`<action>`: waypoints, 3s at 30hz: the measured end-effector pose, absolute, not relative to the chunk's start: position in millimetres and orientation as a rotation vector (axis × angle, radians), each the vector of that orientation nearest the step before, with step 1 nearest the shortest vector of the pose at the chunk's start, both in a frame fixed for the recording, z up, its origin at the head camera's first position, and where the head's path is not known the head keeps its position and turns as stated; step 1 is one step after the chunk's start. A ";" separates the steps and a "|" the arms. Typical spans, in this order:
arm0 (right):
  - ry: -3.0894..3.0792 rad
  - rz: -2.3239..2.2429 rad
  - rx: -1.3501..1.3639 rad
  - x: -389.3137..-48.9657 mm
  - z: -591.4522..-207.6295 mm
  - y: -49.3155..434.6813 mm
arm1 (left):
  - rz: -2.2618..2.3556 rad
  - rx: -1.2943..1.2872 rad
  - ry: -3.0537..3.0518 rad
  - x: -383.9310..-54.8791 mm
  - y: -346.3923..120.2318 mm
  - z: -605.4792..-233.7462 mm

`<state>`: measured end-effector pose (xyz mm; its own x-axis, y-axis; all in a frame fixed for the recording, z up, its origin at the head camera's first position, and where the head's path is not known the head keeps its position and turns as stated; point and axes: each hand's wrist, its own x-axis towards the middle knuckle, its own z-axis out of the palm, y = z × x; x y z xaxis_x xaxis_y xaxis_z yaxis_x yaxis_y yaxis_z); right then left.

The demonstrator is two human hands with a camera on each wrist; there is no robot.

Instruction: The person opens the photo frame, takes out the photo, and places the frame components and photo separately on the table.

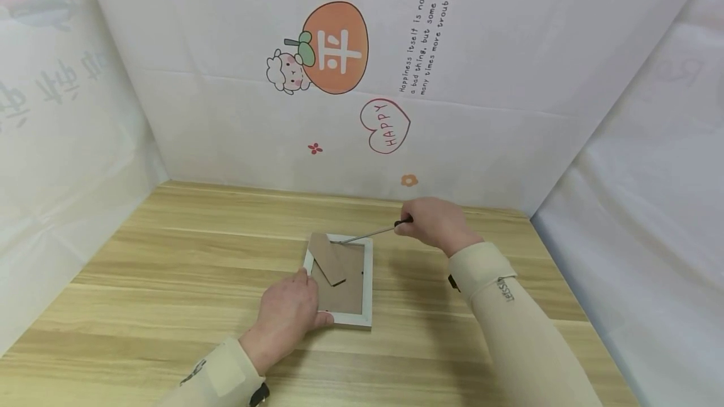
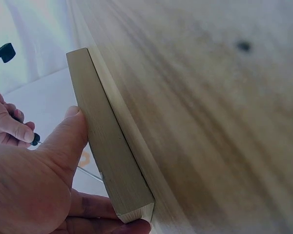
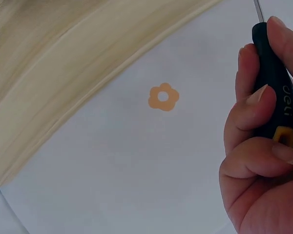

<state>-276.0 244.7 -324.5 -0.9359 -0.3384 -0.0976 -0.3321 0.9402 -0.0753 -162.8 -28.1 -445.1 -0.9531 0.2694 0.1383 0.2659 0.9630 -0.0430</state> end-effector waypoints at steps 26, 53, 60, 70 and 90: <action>3.195 -0.012 -0.599 -253.8 -340.3 238.7 | 0.021 -0.430 -2.943 -162.0 -29.0 -445.9; 2.924 -0.066 -0.540 -302.0 -312.9 241.1 | 0.075 -0.427 -2.950 -160.8 -29.0 -441.7; 2.938 -0.097 -0.527 -299.3 -312.3 242.4 | 0.092 -0.426 -2.941 -160.8 -28.1 -443.1; 3.031 -0.137 -0.530 -276.2 -324.3 250.4 | 0.073 -0.426 -2.966 -161.1 -27.3 -440.7; 3.006 -0.128 -0.505 -286.0 -325.0 248.5 | 0.093 -0.404 -2.961 -160.8 -25.9 -440.2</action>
